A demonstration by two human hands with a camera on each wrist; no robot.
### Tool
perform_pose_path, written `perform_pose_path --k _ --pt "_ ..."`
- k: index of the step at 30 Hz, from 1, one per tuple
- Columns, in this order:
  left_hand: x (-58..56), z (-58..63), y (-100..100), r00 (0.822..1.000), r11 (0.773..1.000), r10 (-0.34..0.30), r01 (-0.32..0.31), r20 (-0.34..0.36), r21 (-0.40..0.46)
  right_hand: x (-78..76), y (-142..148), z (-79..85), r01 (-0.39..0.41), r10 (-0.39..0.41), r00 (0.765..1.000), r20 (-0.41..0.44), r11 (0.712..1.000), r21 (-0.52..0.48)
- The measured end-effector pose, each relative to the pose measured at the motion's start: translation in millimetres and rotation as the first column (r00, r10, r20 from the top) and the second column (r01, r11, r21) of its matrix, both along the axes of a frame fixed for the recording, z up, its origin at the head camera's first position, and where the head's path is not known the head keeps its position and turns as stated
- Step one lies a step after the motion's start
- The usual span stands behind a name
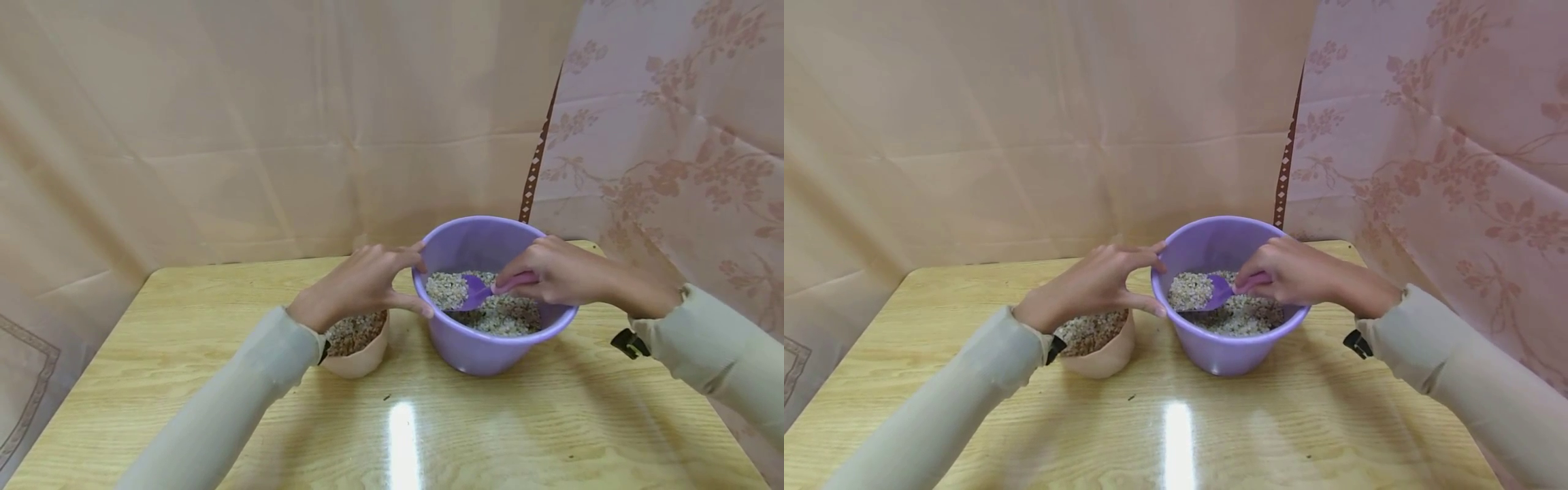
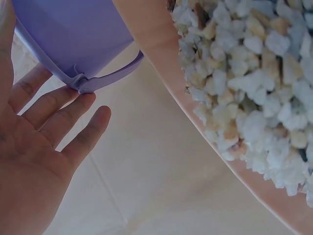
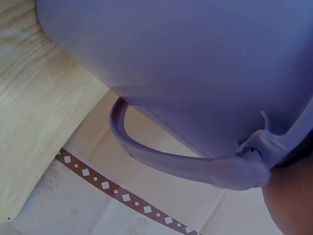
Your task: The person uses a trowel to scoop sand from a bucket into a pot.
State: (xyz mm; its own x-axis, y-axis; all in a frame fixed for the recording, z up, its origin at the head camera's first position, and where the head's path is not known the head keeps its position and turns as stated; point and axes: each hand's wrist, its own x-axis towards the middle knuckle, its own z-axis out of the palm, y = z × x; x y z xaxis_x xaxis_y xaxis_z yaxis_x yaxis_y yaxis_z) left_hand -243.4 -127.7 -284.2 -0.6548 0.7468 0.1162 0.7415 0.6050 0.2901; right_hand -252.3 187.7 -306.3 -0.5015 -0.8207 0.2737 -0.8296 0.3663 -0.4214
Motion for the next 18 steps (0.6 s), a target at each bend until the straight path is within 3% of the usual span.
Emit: perform_pose_path --k 12,18 --pt "-0.2 -0.7 -3.1 1.000 1.000 0.004 -0.004 -0.007 -0.002 2.3 1.3 2.0 0.063 -0.063 0.998 0.009 0.997 0.041" --pt "-0.3 -0.9 -4.4 1.000 1.000 0.002 -0.002 -0.012 0.009 5.4 1.8 4.4 0.068 -0.067 0.997 -0.024 0.997 0.035"
